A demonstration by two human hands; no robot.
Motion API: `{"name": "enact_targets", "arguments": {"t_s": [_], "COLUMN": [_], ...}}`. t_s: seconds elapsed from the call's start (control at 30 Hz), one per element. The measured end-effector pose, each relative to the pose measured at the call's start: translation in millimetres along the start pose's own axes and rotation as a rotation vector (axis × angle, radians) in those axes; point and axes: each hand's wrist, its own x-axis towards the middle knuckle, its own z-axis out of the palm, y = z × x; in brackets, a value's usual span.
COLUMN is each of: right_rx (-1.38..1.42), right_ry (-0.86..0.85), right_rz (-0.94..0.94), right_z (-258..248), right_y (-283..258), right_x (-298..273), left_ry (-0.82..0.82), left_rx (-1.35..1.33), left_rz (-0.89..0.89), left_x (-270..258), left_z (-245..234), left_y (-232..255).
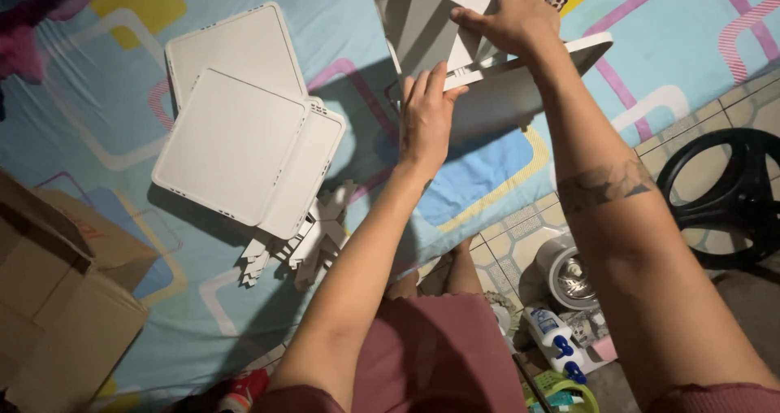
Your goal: Assembling a multi-tier white plastic shelf unit by fitting the pieces together on a bed.
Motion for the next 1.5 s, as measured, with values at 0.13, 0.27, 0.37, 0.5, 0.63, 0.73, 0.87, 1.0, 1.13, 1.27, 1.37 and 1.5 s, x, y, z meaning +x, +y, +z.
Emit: {"name": "enact_targets", "arguments": {"t_s": [0.13,0.27,0.37,0.5,0.63,0.73,0.87,1.0,1.13,1.27,1.37,1.5], "right_rx": [0.026,-0.021,-0.024,-0.001,0.009,-0.027,-0.001,-0.003,-0.025,-0.015,-0.045,-0.006], "right_ry": [0.057,0.041,-0.006,0.018,0.025,-0.047,0.024,-0.041,0.033,0.018,0.123,-0.002], "right_rz": [0.003,0.066,0.090,0.037,-0.022,0.030,-0.005,0.029,-0.028,-0.044,-0.041,0.085], "right_z": [9,5,1,2,5,-1,-2,-9,-3,4,7,-14], "right_y": [3,-5,-12,-5,3,0,1,-10,-16,-12,-11,-36], "right_x": [1,2,1,9,19,22,28,33,41,47,52,29], "left_ry": [0.020,0.003,0.045,0.041,0.032,-0.032,-0.070,-0.089,-0.036,0.028,0.035,0.082], "left_rx": [-0.004,-0.004,-0.002,0.043,0.075,0.125,0.172,0.082,0.004,-0.067,-0.037,-0.023], "left_rz": [-0.026,-0.066,-0.013,0.027,0.065,0.090,0.121,0.169,0.060,0.079,0.006,0.005], "left_x": [-3,0,1,6,6,12,19,25,35,34,36,34], "left_z": [4,1,2,-1,8,8,10,14,17,19,16,14], "left_y": [-5,-4,-5,-5,-13,-14,-18,-30,-34,-38,-27,-22]}}
